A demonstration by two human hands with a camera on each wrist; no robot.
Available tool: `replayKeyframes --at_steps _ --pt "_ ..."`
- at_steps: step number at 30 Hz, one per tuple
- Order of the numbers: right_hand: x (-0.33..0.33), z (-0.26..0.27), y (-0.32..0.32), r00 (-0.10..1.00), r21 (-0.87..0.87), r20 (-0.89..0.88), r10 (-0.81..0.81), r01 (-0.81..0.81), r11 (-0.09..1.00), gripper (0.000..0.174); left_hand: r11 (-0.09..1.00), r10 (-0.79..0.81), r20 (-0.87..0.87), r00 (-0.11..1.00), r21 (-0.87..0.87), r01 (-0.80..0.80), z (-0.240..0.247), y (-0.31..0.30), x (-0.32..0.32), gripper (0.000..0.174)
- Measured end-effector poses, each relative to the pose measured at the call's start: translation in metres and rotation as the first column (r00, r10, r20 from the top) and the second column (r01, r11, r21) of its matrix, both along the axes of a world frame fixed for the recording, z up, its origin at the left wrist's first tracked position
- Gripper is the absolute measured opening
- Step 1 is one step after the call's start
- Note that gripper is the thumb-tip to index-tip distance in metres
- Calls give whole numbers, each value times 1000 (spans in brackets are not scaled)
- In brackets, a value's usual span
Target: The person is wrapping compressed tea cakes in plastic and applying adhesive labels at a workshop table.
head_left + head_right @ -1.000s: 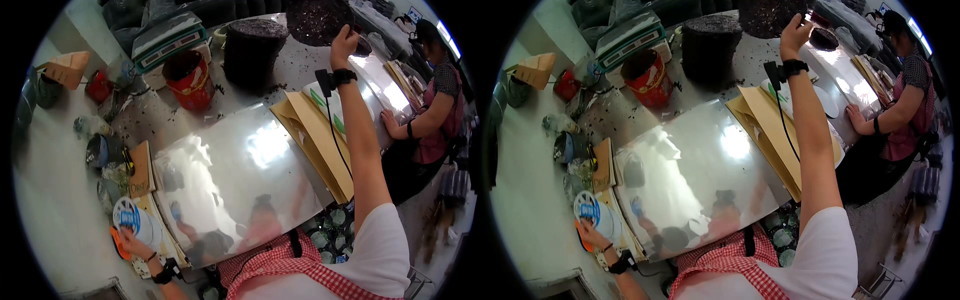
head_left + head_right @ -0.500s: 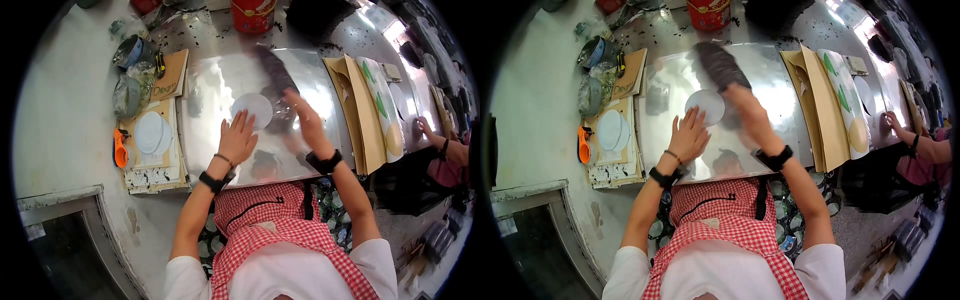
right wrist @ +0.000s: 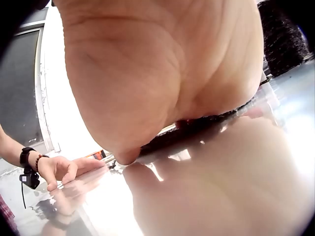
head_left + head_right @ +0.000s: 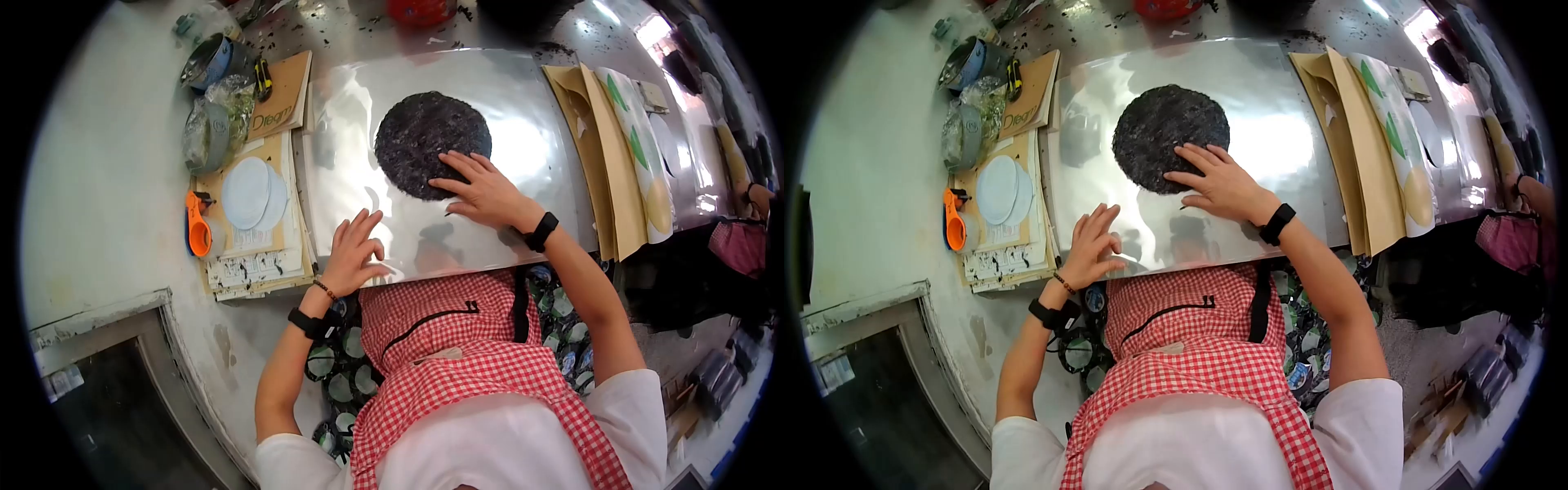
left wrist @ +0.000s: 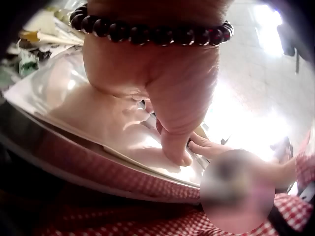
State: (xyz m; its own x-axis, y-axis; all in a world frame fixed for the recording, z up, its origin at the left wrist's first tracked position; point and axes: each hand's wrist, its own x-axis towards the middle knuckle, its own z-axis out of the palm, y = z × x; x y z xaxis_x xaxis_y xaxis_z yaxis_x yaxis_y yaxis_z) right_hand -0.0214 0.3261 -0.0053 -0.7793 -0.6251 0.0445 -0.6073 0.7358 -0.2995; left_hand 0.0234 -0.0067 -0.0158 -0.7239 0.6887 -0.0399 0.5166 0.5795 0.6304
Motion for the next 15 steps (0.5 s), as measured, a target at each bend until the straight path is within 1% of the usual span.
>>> replayKeyframes --at_steps 3,4,7,11,13,14,15 --pt "-1 -1 0 999 2 34 -8 8 1000 49 1000 2 15 1000 14 -2 -6 -2 1 29" --pt "-1 -1 0 999 -2 50 -10 10 1000 50 999 21 12 1000 40 -22 -5 -1 4 24" --pt "0 -2 -1 998 -21 55 -19 20 1000 51 998 53 12 999 19 -53 -1 0 14 19" --pt "-2 -6 1 998 -29 55 -16 17 999 52 998 66 7 998 8 -66 -3 0 13 22" --pt "-2 -7 2 999 -31 49 -10 11 999 52 993 98 38 994 61 -100 -3 -2 10 20" --pt "-1 -8 2 999 -34 52 -14 16 999 52 994 94 41 995 58 -96 -3 -1 16 20" --pt "0 -9 0 999 -35 46 -14 15 999 52 991 122 -15 992 51 -121 2 2 25 17"
